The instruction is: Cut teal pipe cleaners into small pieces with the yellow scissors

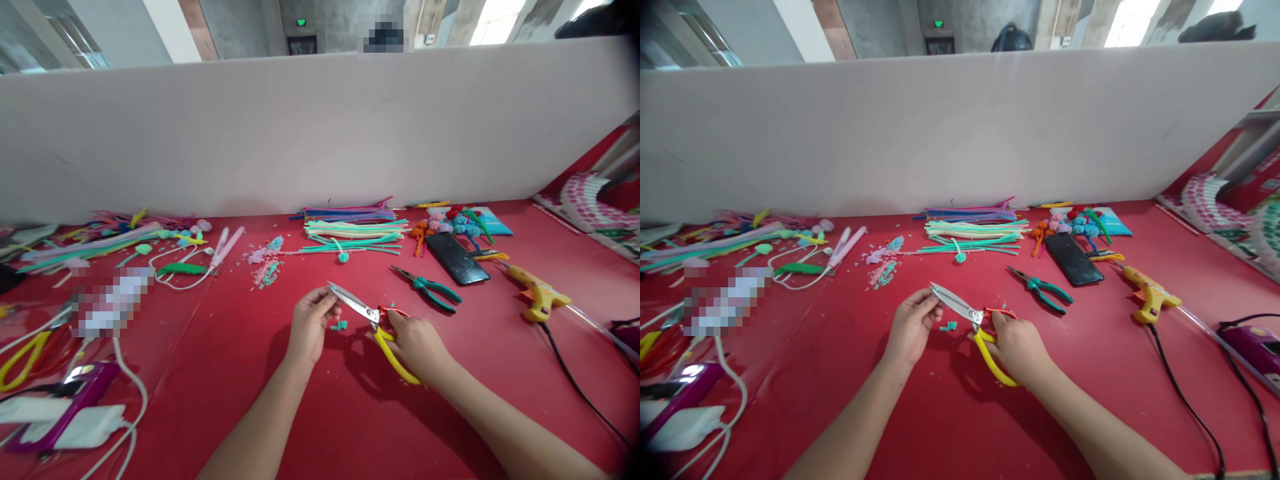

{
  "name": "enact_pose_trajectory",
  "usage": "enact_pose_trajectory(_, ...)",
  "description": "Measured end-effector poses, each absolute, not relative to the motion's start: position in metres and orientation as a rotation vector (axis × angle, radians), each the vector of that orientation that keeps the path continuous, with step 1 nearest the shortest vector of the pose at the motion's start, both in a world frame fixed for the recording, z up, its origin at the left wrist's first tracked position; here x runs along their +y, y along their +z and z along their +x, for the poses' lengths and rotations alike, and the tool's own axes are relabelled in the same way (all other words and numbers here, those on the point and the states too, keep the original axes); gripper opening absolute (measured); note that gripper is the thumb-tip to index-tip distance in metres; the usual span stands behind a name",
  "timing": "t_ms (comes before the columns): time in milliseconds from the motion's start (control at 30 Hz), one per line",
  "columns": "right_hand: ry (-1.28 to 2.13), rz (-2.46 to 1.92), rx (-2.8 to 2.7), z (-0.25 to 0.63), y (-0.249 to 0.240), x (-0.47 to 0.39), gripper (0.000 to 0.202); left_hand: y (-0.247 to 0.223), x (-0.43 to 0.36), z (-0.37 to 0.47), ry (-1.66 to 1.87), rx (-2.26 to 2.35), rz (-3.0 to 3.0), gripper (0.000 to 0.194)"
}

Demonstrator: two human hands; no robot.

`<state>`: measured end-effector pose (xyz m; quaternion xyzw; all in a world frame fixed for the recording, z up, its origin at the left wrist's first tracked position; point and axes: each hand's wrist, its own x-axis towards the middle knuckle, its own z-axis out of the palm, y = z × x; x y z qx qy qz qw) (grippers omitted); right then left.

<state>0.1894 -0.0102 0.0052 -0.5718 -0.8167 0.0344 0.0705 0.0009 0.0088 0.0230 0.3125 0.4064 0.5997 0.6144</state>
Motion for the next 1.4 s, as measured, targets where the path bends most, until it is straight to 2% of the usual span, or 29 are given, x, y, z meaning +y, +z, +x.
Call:
enact_pose_trajectory(533, 0.138, -1.867, -2.266, 0.189, 0.014, -0.008, 0.037, 0.023, 0.006, 0.004, 1.268, 0.935, 0.744, 0.016)
enact_pose_trajectory(633, 0.308, -1.823, -2.197, 0.186, 0.016, -0.007, 0.032, 0.022, 0.003, 0.009, 1.176, 0.922, 0.781, 0.017)
enact_pose_trajectory(867, 1.009, -1.441, -1.795, 0.179, 0.022, -0.01, 0.019, 0.022, -0.005, 0.021, 0.927, 0.907, 1.017, 0.02)
enact_pose_trajectory(1000, 1.229, -1.386, -1.631, 0.179, 0.028, -0.011, 0.017, 0.019, -0.006, 0.022, 0.794, 0.906, 1.164, 0.024)
enact_pose_trajectory(1400, 1.108, -1.471, -1.689, 0.178, 0.012, -0.008, 0.009, 0.018, -0.01, 0.026, 0.834, 1.044, 1.283, 0.012)
